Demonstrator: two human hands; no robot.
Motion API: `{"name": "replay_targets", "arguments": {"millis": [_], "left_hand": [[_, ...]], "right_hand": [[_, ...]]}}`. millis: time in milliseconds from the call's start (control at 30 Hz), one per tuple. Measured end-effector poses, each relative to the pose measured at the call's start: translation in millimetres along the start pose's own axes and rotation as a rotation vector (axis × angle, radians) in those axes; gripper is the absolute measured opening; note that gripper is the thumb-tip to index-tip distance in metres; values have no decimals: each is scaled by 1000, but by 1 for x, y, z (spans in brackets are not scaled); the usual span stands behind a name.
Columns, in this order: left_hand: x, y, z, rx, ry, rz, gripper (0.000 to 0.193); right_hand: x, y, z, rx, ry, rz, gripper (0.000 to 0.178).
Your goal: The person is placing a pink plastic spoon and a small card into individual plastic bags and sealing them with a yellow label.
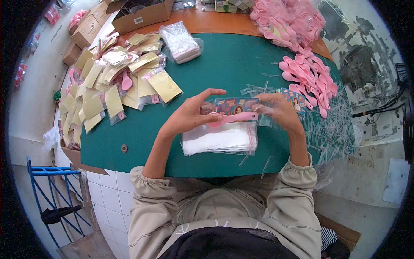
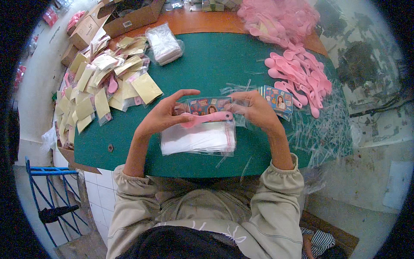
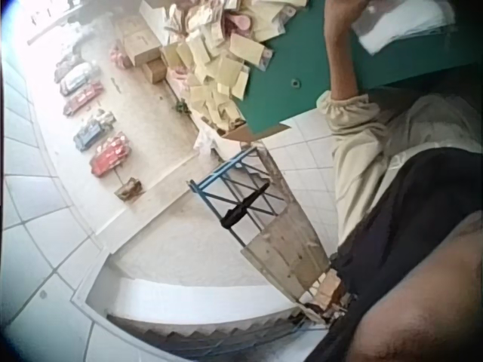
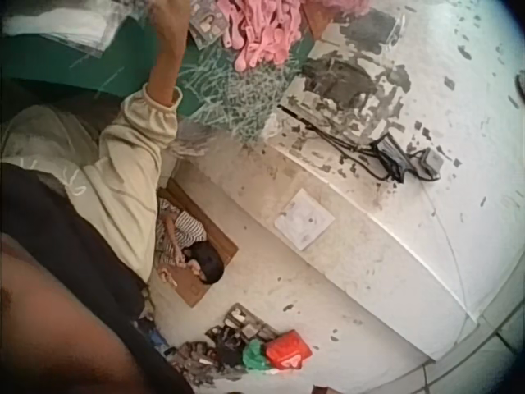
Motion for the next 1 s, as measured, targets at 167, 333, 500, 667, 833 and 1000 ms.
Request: {"name": "replay_targets", "arguments": {"millis": [167, 333, 500, 667, 833, 1000], "left_hand": [[2, -1, -1, 53, -64, -27, 56], [0, -3, -10, 160, -38, 59, 50], [-3, 8, -30, 276, -188, 181, 34], [-2, 17, -40, 594, -256, 267, 32], [-6, 18, -37, 452, -265, 125, 28], [-2, 17, -45, 465, -282, 218, 45]], "right_hand": [[-1, -1, 6, -143, 18, 6, 9], [0, -2, 8, 9, -49, 96, 12], [7, 15, -14, 410, -436, 503, 17], [11, 55, -31, 586, -703, 269, 31], [-17, 33, 25, 58, -7, 159, 42], [-12, 27, 11, 351, 43, 322, 42]]}}
Point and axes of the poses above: each hand's wrist, its own x-axis away from the middle knuckle, its own y-axis out of the palm, z = x × y, the point moved 6 cm from there along -x, towards the middle knuckle, and after that the axes turned 10 degrees about y, right-handed, at the moved point
